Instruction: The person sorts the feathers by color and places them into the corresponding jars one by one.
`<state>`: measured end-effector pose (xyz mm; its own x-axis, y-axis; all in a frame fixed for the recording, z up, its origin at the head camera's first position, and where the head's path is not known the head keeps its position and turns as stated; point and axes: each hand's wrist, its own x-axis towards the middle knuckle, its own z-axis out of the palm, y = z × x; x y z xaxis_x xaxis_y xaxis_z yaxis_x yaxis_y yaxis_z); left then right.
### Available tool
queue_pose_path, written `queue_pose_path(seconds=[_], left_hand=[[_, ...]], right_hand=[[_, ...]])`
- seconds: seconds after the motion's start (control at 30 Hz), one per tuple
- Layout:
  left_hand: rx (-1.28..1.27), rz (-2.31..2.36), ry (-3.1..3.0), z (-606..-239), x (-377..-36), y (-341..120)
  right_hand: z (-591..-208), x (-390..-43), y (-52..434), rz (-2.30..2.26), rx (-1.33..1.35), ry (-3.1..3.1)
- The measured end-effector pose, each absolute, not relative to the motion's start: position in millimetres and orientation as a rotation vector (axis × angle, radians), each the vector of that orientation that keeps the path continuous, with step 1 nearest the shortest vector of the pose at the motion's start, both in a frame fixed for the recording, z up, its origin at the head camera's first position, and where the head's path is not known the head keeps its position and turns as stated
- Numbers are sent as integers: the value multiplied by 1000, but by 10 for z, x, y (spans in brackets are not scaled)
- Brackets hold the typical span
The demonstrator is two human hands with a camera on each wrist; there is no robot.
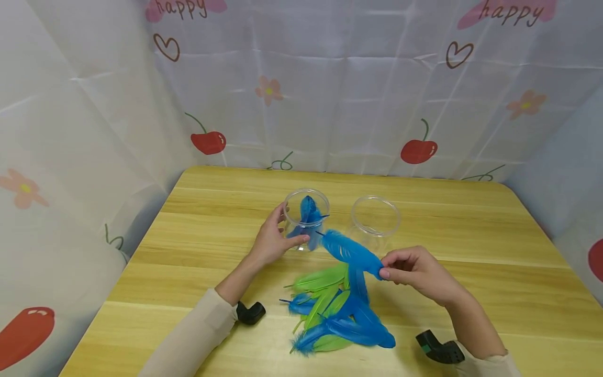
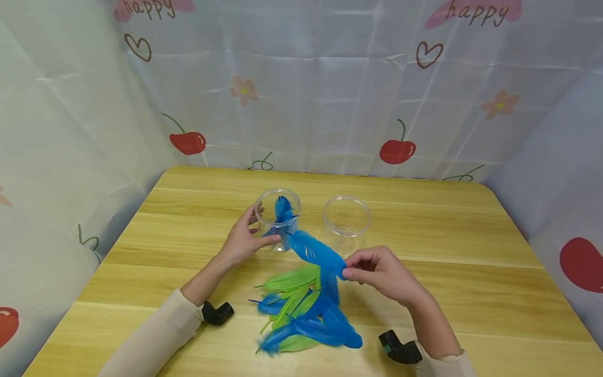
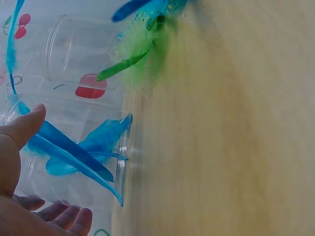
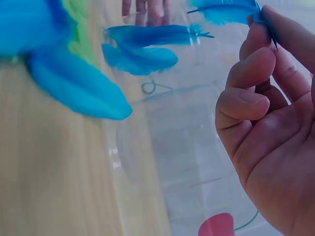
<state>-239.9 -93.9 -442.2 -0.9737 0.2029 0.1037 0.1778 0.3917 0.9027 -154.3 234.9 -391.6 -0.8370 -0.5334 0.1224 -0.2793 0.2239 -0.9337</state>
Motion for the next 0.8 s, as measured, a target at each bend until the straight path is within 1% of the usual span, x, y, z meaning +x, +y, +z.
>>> queue_pose_path(seconds=[0.3,0.8], left_hand=[[341,1668,2604,-4418,-2392,-937],[374,1688,2598,-4440,-2417,-942]], right_hand=[[-3783,-1624,2191,-1700,-718,2316],[-3759,-1878,1814,-1825,-610,2373]])
